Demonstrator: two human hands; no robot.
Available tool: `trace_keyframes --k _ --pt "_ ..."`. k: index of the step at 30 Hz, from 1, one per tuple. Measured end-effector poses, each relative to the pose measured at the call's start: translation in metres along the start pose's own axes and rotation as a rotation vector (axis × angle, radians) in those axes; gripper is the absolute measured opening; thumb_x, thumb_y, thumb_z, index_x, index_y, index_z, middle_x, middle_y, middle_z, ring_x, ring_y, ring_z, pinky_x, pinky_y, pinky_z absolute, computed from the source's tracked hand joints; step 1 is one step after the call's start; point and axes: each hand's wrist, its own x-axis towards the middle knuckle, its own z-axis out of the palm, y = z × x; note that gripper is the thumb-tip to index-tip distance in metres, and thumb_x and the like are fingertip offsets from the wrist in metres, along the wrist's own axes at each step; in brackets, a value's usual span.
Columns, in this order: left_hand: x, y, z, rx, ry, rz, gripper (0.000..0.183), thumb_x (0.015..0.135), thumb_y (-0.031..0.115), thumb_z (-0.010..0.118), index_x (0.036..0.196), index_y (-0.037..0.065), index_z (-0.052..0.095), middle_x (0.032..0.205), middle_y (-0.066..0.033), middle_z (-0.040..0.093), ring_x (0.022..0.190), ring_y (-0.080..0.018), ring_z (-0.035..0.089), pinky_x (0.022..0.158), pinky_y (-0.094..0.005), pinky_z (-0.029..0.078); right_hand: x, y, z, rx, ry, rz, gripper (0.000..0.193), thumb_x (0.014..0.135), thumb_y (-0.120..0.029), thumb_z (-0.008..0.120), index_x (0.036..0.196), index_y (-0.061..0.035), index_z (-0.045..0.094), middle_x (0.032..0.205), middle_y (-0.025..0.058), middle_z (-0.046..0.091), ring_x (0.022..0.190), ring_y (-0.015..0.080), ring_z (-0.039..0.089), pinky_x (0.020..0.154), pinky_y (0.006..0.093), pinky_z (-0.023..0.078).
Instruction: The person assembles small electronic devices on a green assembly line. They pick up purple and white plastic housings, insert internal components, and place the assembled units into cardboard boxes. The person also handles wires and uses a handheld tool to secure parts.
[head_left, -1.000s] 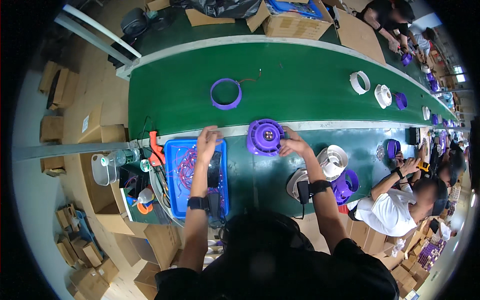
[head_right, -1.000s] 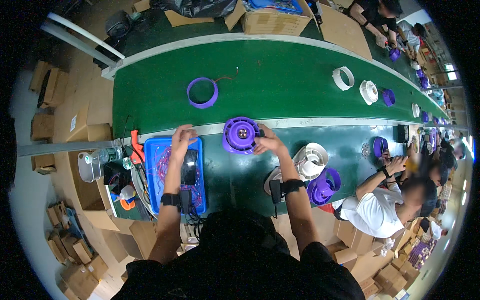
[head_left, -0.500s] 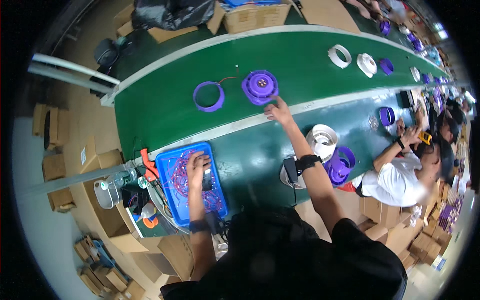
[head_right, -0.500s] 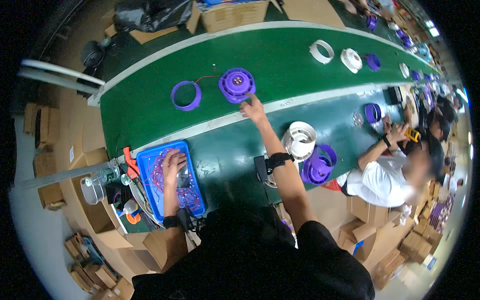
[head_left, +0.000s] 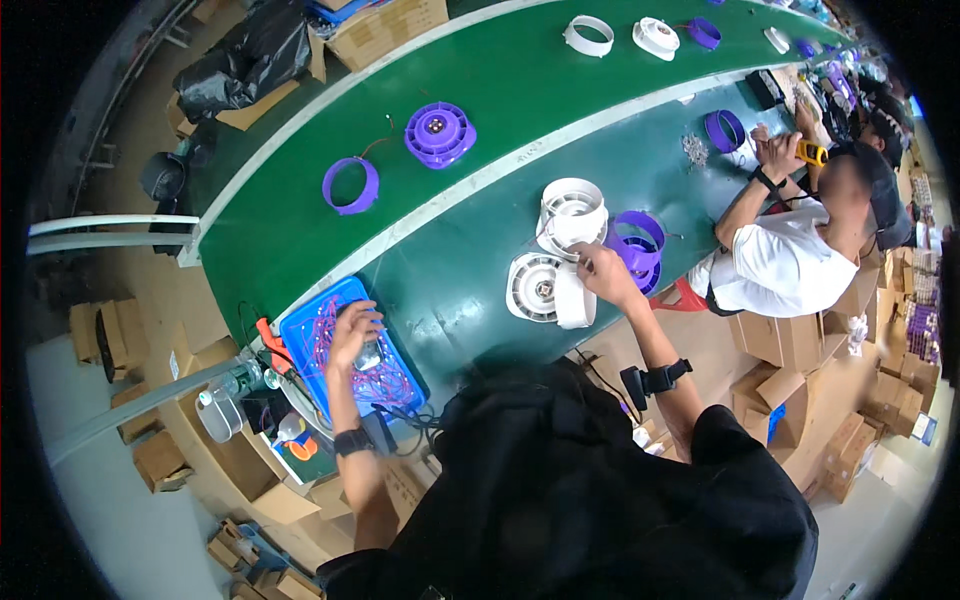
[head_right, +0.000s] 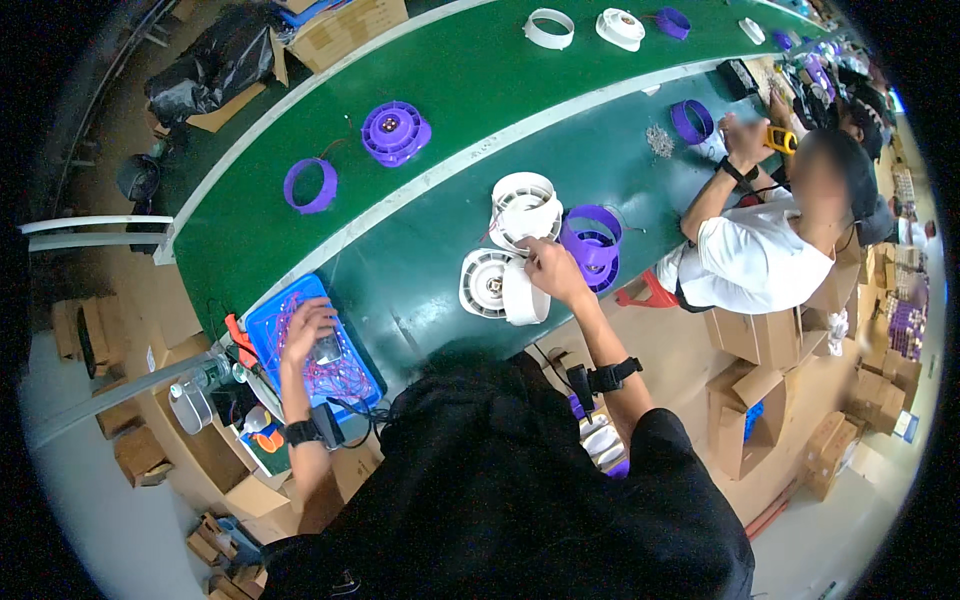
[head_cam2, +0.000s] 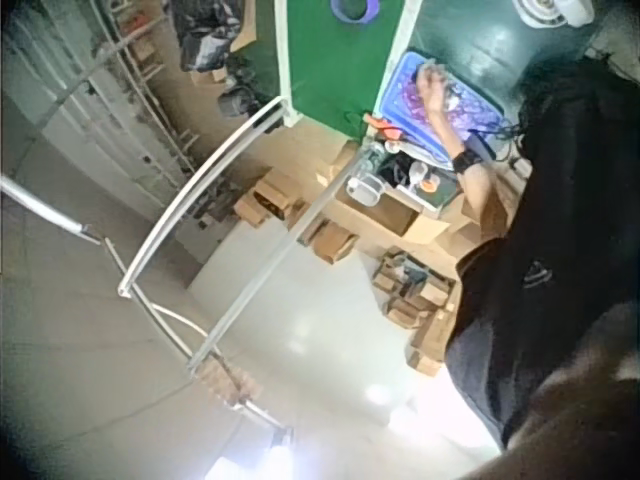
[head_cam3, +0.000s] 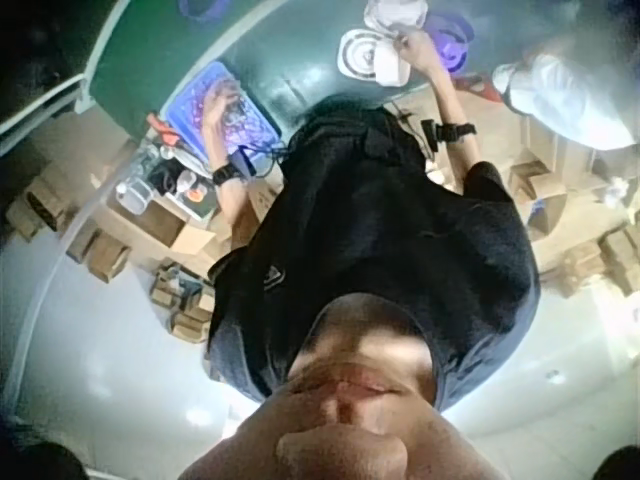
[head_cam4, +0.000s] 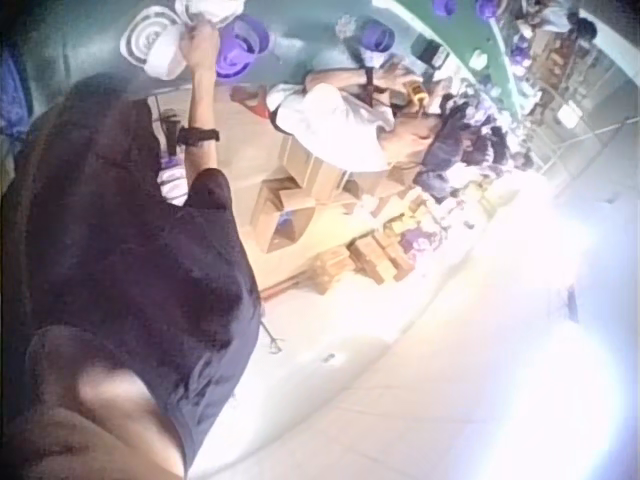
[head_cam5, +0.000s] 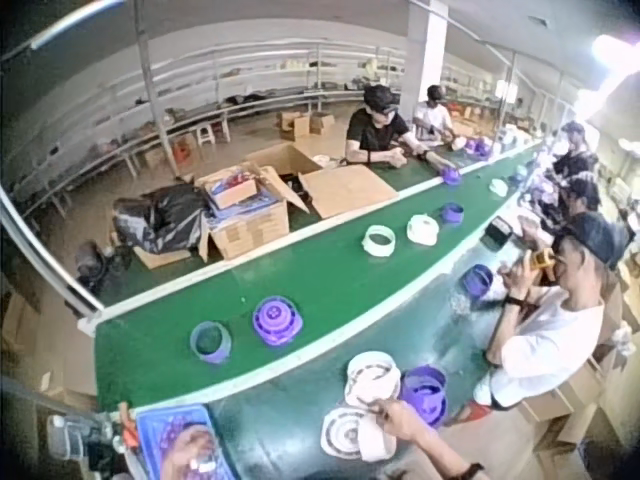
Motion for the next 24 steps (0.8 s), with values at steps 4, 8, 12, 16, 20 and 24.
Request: trace_keyframes --k 4,8,12,16,20,24 --pt "0.008 0.05 -0.008 0.048 0.11 0.119 0.03 0.092 0.008 0.042 0.12 0.008 0.052 0.105 -0.0109 0.062 0.088 -0.0184 0.062 0.075 -0.0307 0.051 -0.013 0.03 0.006 0.122 -0.049 -0.177 0.045 0.072 0.002 0.056 0.117 -0.0049 0.058 0.112 0.0185 0.059 0.094 0.0338 0.062 0.08 0.0405 0.05" --pt "0.002 0.071 0.039 0.02 0.135 0.261 0.033 0.093 0.015 0.045 0.124 0.008 0.05 0.108 -0.009 0.061 0.093 -0.0182 0.061 0.08 -0.0327 0.049 -0.015 0.017 0.017 -0.13 -0.062 -0.251 0.046 0.074 -0.006 0.061 0.119 -0.0128 0.057 0.12 0.0163 0.055 0.101 0.0345 0.058 0.084 0.0433 0.049" --pt "-0.007 0.083 0.109 0.114 -0.154 0.247 0.034 0.09 0.012 0.049 0.124 0.008 0.051 0.107 -0.0079 0.062 0.092 -0.017 0.06 0.08 -0.0321 0.049 0.001 0.012 0.012 -0.348 -0.126 -0.209 0.028 0.077 -0.016 0.062 0.105 -0.0107 0.063 0.1 0.018 0.062 0.087 0.0365 0.062 0.074 0.0457 0.051" --pt "-0.021 0.113 0.115 0.251 -0.229 0.309 0.032 0.092 0.013 0.049 0.124 0.008 0.052 0.106 -0.0082 0.063 0.094 -0.0162 0.06 0.081 -0.0312 0.048 0.019 -0.018 -0.01 -0.421 -0.138 -0.278 0.024 0.078 -0.012 0.057 0.099 -0.0023 0.061 0.09 0.0213 0.064 0.083 0.0383 0.063 0.075 0.0473 0.05" --pt "-0.043 0.172 0.118 -0.059 -0.127 0.419 0.029 0.096 0.019 0.047 0.122 0.006 0.053 0.081 -0.0092 0.067 0.077 -0.016 0.065 0.071 -0.028 0.05 0.033 -0.066 -0.033 -0.265 -0.028 -0.402 0.038 0.072 -0.005 0.057 0.109 -0.0032 0.058 0.1 0.0236 0.063 0.088 0.041 0.061 0.078 0.0469 0.05" --pt "-0.031 0.242 0.113 0.401 -0.199 0.528 0.026 0.094 0.014 0.049 0.118 0.006 0.057 0.067 -0.007 0.065 0.057 -0.0125 0.061 0.061 -0.0249 0.049 0.051 -0.1 -0.029 -0.396 -0.042 -0.541 0.029 0.071 -0.006 0.058 0.098 -0.0007 0.062 0.093 0.0243 0.064 0.085 0.0411 0.062 0.077 0.0478 0.05"
